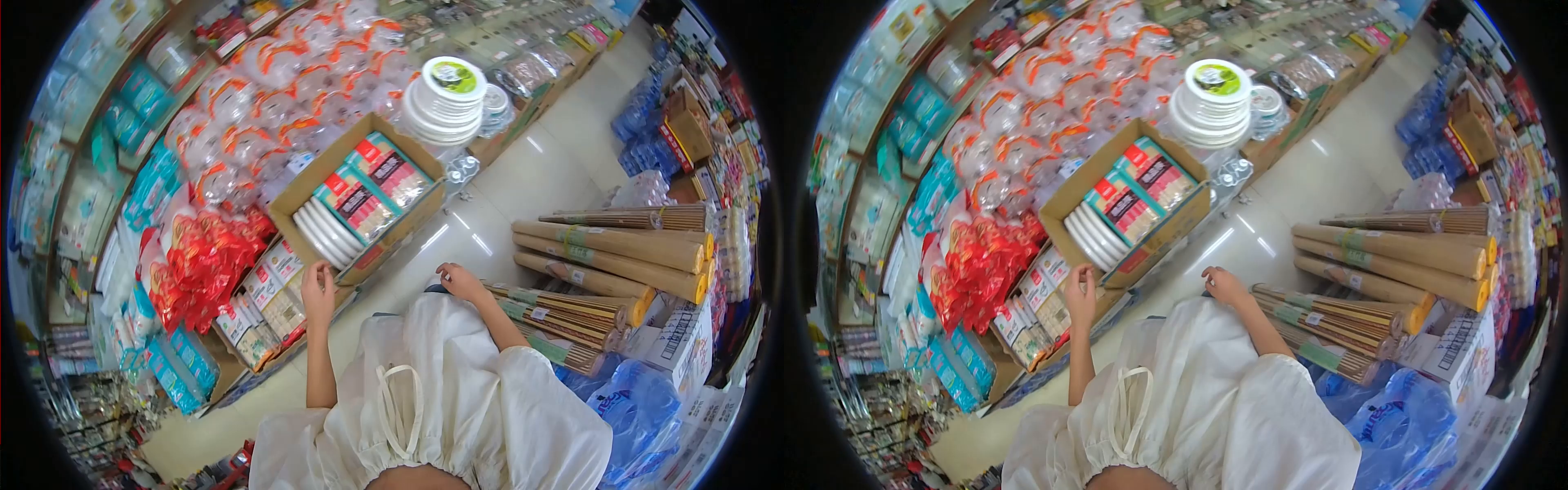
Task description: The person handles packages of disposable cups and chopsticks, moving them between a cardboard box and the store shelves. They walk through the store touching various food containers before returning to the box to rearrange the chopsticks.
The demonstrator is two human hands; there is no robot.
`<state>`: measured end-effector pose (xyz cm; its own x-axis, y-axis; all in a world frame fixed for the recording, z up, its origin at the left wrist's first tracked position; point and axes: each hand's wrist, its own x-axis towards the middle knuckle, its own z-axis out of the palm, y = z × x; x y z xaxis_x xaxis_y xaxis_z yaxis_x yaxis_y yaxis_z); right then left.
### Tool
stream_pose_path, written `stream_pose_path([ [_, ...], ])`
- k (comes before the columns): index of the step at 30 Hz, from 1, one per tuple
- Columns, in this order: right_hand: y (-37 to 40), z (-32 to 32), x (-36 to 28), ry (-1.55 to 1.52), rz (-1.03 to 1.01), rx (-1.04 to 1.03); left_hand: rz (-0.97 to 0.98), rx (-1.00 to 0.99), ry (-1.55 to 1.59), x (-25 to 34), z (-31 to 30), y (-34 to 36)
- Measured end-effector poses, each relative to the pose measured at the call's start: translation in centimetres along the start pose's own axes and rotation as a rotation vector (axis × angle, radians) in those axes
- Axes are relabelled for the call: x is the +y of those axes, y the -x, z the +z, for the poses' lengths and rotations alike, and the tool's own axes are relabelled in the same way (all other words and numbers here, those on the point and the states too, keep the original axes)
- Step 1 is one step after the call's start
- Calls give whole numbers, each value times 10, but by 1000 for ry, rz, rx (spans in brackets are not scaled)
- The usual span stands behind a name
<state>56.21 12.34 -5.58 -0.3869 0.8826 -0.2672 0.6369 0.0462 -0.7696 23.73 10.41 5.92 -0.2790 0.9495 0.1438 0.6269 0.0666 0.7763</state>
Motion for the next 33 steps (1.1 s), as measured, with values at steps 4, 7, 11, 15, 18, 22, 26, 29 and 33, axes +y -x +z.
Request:
stream_pose_path([
  [4, 26, -45, 37, 3, 100, 64, 53, -2, 40, 6, 54, -39],
  [7, 47, -64, 72, -18, 198, 132, -12, -85, 19, 4, 84, -51],
  [11, 71, -81, 98, -100, 330, 187, -108, -149, -175, 4, 97, -50],
  [15, 94, -78, 118, -199, 372, 333, -173, -206, -178, -9, 100, -56],
  [18, 116, -75, 137, -273, 451, 492, -239, -273, -75, -24, 101, -61],
  [22, 138, -87, 163, -276, 589, 564, -255, -303, -93, -22, 101, -63],
  [26, 136, -114, 185, -244, 656, 558, -264, -302, -128, -16, 100, -68],
  [29, 104, -145, 193, -264, 657, 581, -313, -228, -255, -8, 102, -68],
  [33, 43, -197, 187, -247, 596, 513, -285, -177, -324, 12, 103, -67],
])
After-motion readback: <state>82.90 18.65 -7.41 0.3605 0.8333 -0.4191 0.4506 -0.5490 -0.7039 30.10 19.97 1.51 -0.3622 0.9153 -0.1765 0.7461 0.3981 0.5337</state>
